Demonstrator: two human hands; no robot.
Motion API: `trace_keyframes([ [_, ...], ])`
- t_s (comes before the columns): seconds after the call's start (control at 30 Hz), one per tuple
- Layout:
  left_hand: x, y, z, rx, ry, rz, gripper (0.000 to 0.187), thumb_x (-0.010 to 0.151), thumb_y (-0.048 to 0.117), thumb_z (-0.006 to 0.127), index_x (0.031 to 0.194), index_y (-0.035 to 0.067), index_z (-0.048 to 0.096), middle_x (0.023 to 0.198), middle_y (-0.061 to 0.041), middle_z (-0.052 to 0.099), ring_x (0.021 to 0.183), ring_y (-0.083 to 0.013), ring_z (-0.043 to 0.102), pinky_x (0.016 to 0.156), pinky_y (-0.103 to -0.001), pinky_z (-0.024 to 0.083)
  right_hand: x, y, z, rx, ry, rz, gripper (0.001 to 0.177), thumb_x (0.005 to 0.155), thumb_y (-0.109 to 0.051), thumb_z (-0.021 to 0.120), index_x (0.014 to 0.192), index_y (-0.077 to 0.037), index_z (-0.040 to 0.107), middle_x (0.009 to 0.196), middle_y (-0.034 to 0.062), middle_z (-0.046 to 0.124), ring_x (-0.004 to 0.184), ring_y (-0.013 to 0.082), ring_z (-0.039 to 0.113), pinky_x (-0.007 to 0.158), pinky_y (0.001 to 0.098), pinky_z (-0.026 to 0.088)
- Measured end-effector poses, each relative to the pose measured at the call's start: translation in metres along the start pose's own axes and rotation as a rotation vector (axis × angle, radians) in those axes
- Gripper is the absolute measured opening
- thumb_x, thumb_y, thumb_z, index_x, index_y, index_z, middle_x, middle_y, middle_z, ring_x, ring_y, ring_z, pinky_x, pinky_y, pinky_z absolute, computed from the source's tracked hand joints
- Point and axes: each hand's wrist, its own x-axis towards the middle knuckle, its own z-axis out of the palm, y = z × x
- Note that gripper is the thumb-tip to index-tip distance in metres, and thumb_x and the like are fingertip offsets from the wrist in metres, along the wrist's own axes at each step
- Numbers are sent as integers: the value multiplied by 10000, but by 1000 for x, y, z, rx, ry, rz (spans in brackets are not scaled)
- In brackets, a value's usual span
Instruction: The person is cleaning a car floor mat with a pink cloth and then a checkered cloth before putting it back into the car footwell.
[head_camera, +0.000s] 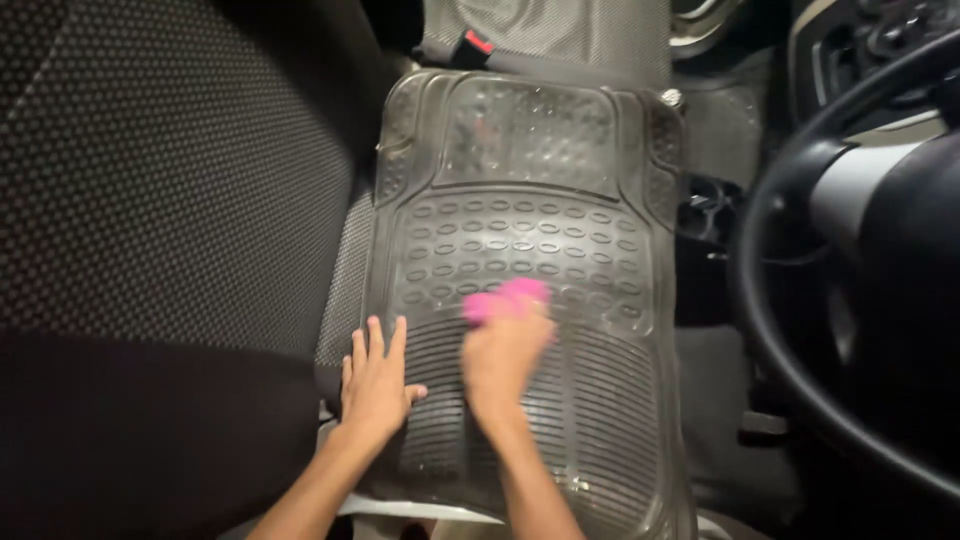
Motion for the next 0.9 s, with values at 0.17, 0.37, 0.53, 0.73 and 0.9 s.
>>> trace_keyframes([
  [0.17,9,-8,-13,-75,-43,75,1233,660,442,911,1611,182,170,1642,-200,221,1509,-385,256,1192,-420,329,-6,45,-8,241,-117,-551,236,782,-124,694,1015,-96,708,1115,186,655,1048,397,598,868,506,470],
  [0.37,5,-22,-10,-118,-72,22,1232,671,437,923,1626,218,175,1647,-181,165,1519,-392,209,1195,-453,290,53,21,-51,120,3,-70,220,739,-102,633,945,-102,712,984,147,683,856,373,643,754,486,487],
  [0.53,3,-16,-11,-150,-85,8,1266,662,380,942,1635,204,150,1656,-172,134,1530,-379,214,1179,-481,293,-5,-35,64,153,-94,-501,321,643,-146,696,963,-115,697,1021,194,636,924,437,570,796,538,423],
  [0.73,6,-3,-16,-396,-101,-191,1421,594,338,972,1617,90,17,1643,-196,183,1486,-347,343,1193,-406,366,82,49,-25,279,-113,-677,192,769,-145,731,954,-190,715,995,65,704,965,303,639,797,460,478],
  [0.9,1,-14,7,-299,30,-42,1355,612,325,977,1602,47,94,1650,-182,163,1533,-337,201,1195,-447,260,131,60,10,89,252,242,302,843,-87,655,1142,-69,691,1092,212,642,978,400,579,871,525,436],
])
